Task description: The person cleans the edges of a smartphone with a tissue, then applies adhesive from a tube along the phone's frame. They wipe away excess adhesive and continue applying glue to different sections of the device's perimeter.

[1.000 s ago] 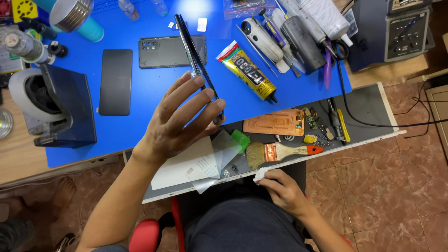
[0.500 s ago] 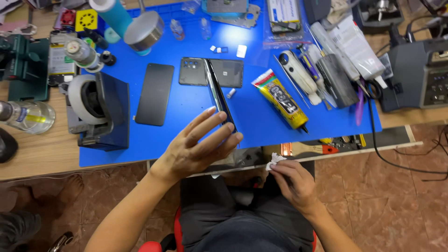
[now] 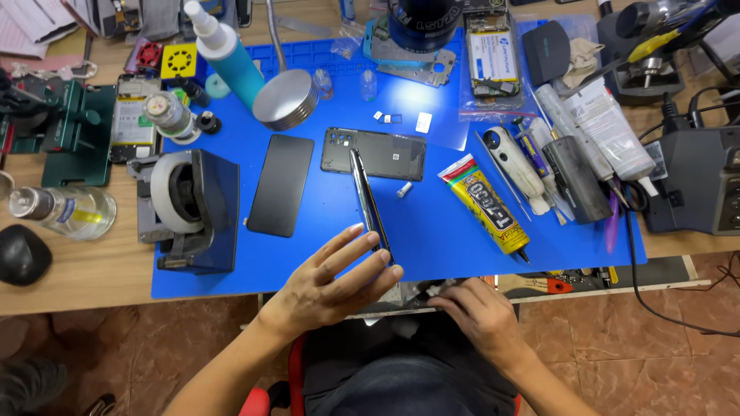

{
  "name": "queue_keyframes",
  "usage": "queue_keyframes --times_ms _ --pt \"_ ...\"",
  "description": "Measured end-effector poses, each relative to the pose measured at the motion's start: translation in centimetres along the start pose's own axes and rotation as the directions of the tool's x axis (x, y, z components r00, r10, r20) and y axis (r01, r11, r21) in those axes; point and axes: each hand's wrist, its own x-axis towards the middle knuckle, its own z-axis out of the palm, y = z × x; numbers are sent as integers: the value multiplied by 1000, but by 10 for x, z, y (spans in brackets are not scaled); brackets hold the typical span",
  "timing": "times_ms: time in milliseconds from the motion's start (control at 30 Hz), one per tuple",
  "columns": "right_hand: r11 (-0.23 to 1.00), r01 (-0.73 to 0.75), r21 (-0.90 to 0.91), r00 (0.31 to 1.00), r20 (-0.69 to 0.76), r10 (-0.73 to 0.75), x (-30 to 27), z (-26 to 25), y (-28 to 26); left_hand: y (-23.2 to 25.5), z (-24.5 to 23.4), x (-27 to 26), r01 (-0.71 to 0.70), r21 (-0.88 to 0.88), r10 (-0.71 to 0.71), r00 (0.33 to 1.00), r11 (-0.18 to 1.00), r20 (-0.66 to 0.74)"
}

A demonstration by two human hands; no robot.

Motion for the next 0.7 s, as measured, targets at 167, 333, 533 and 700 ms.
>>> queue_keyframes --times_ms 167,333,533,700 --pt "999 -7 31 998 55 5 -11 5 -2 -7 5 -4 -2 -6 2 1000 1000 -17" --pt "996 -73 50 994 86 68 -16 13 -1 -14 9 -4 6 -41 -7 999 999 -40" --pt "997 -74 27 997 9 74 -12 9 -4 -18 14 -7 -18 -38 18 1000 999 -11" --pt "996 89 -15 996 -10 -89 1 3 -12 -18 12 -2 -39 -74 38 999 997 -19"
